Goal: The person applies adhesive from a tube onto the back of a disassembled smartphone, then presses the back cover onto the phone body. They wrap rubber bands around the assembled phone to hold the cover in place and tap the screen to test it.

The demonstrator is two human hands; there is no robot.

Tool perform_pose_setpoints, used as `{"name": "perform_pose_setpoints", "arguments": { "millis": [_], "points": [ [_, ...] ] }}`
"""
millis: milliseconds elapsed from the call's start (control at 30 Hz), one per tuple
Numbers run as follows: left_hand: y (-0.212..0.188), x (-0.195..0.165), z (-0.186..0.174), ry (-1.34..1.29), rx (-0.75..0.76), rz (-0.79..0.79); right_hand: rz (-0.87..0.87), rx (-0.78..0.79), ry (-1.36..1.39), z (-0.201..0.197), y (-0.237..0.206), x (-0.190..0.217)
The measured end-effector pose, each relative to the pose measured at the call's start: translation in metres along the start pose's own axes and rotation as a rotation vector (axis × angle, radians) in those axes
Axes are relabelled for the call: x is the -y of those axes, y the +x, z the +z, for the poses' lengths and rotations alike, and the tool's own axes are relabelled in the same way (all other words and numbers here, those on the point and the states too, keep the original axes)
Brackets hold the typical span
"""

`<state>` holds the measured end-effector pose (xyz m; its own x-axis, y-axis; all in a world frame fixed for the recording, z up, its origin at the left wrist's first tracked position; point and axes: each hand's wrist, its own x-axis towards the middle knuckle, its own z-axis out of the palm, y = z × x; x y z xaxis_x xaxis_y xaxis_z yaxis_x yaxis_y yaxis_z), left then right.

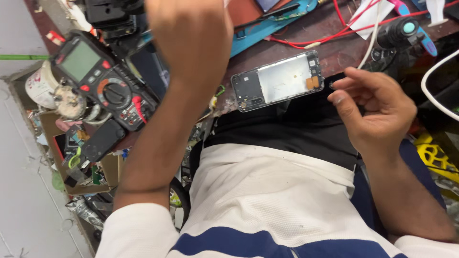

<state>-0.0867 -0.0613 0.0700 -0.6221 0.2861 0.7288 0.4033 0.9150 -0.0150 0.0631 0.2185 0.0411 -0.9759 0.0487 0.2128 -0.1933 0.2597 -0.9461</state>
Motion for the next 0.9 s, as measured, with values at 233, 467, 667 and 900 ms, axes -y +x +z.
{"name": "perform_pose_setpoints", "arguments": {
  "millis": [233, 467, 667, 900],
  "points": [
    [-0.019, -0.038, -0.099, -0.863, 0.702, -0.195, -0.832, 0.115, -0.752, 0.007, 0.029, 0.024],
    [-0.042, -0.037, -0.075, -1.072, 1.143, -0.64, -0.691, 0.484, -0.693, 0.017, 0.042, 0.037],
    [-0.055, -0.033, -0.066, -1.119, 1.221, -0.751, -0.625, 0.602, -0.608, 0.009, 0.055, 0.034],
    [-0.074, -0.027, -0.068, -0.66, 0.573, -0.074, -0.592, 0.629, -0.677, 0.009, 0.075, 0.018]
  ]
}}
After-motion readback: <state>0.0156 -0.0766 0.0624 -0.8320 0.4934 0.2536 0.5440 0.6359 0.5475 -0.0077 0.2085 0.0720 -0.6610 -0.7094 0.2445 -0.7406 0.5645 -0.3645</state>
